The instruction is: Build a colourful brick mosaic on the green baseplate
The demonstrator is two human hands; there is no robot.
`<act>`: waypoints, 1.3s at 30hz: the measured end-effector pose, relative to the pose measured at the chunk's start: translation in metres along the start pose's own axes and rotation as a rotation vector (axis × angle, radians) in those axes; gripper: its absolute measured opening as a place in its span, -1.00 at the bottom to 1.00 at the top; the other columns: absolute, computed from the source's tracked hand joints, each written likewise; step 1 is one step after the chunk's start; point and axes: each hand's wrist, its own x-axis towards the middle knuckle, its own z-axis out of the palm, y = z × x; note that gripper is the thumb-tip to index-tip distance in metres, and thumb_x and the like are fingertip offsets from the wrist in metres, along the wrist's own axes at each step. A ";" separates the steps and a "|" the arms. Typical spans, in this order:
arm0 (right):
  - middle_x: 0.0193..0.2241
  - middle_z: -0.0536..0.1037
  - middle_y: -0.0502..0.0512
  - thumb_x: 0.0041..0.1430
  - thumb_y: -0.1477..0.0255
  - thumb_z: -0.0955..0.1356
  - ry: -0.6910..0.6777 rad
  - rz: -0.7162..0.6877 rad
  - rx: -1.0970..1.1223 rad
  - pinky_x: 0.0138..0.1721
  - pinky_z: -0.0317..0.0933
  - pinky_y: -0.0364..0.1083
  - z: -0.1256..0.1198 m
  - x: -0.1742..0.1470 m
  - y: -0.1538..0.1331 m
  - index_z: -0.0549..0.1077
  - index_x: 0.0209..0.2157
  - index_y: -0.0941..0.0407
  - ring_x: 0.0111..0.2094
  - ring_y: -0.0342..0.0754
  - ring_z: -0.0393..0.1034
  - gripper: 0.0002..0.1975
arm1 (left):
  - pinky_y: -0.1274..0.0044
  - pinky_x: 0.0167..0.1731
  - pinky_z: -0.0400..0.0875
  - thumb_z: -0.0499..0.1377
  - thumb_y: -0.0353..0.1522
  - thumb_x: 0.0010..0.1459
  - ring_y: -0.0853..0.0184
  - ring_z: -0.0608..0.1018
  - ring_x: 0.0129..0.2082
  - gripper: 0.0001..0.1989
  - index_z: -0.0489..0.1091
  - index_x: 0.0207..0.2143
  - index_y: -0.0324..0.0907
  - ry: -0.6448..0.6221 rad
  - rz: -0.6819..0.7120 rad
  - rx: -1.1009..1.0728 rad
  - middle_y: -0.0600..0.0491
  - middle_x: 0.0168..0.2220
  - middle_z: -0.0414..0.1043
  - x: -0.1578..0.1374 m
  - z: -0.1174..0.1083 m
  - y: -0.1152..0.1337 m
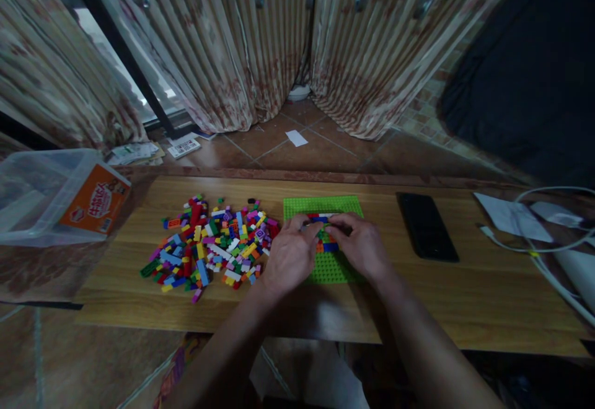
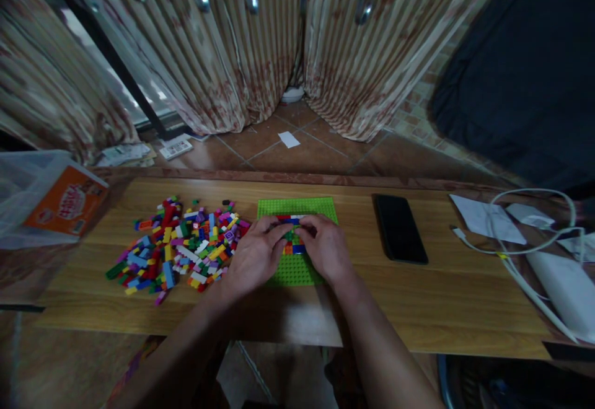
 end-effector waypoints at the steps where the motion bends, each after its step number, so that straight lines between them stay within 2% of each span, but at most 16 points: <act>1: -0.33 0.59 0.08 0.10 0.38 0.39 -0.002 0.022 0.025 -0.19 0.34 0.02 0.000 0.001 0.000 0.56 -0.30 0.09 -0.32 -0.02 0.48 -0.87 | 0.37 -0.01 0.46 0.04 -0.40 0.29 0.20 0.46 -0.04 -0.63 0.37 0.12 -0.09 -0.012 0.009 0.047 -0.08 0.04 0.34 0.000 0.001 0.001; 7: -0.39 0.60 0.05 0.04 0.32 0.42 0.005 0.114 0.165 -0.21 0.36 0.01 0.004 0.003 0.003 0.55 -0.38 0.11 -0.37 -0.05 0.47 -0.85 | 0.40 -0.18 0.49 0.00 -0.49 0.24 0.18 0.45 -0.10 -0.57 0.33 0.14 -0.08 -0.131 -0.019 0.238 -0.09 0.02 0.34 0.001 -0.005 0.013; 17: -0.50 0.57 0.01 0.01 0.33 0.42 -0.003 0.126 0.218 -0.31 0.32 -0.04 0.006 0.005 0.001 0.53 -0.50 0.11 -0.45 -0.07 0.42 -0.87 | 0.39 -0.18 0.46 0.00 -0.48 0.26 0.18 0.46 -0.07 -0.66 0.36 0.05 -0.18 -0.172 -0.035 0.314 -0.10 0.00 0.37 0.007 -0.002 0.024; 27: -0.40 0.64 0.05 0.02 0.28 0.43 -0.043 0.105 0.243 -0.23 0.38 -0.01 -0.003 0.006 0.004 0.57 -0.38 0.10 -0.36 -0.04 0.51 -0.82 | 0.36 -0.09 0.48 0.00 -0.50 0.24 0.18 0.46 -0.05 -0.60 0.33 0.11 -0.17 -0.103 -0.047 0.226 -0.11 -0.02 0.38 0.001 0.004 0.020; 30: -0.38 0.65 0.07 0.09 0.23 0.40 0.005 0.129 0.182 -0.23 0.37 0.01 -0.010 0.006 0.002 0.60 -0.34 0.09 -0.34 -0.01 0.52 -0.77 | 0.37 -0.02 0.46 0.01 -0.54 0.19 0.19 0.46 -0.04 -0.54 0.32 0.13 -0.17 -0.073 -0.021 0.119 -0.10 0.02 0.38 -0.001 0.004 0.013; 34: -0.41 0.64 0.07 0.11 0.22 0.40 0.032 0.148 0.193 -0.28 0.35 -0.02 -0.016 0.003 -0.005 0.60 -0.37 0.10 -0.37 0.00 0.50 -0.76 | 0.42 0.02 0.44 -0.02 -0.60 0.17 0.23 0.48 -0.04 -0.52 0.34 0.12 -0.21 0.035 -0.032 -0.067 -0.09 -0.01 0.41 -0.001 -0.003 0.004; 36: -0.37 0.64 0.06 0.08 0.25 0.43 -0.018 0.116 0.233 -0.25 0.34 -0.02 -0.019 -0.001 -0.010 0.60 -0.35 0.09 -0.34 -0.02 0.50 -0.80 | 0.44 -0.01 0.44 -0.05 -0.59 0.20 0.25 0.50 -0.08 -0.55 0.38 0.07 -0.22 0.097 -0.066 -0.137 -0.09 -0.07 0.44 0.000 -0.009 -0.001; 39: -0.32 0.61 0.03 0.06 0.30 0.45 -0.179 0.023 0.194 -0.22 0.32 -0.02 -0.022 -0.010 -0.015 0.59 -0.32 0.05 -0.30 -0.04 0.47 -0.84 | 0.44 -0.08 0.45 -0.07 -0.56 0.25 0.26 0.52 -0.15 -0.61 0.43 0.01 -0.23 0.171 -0.121 -0.197 -0.09 -0.15 0.46 0.001 -0.017 -0.007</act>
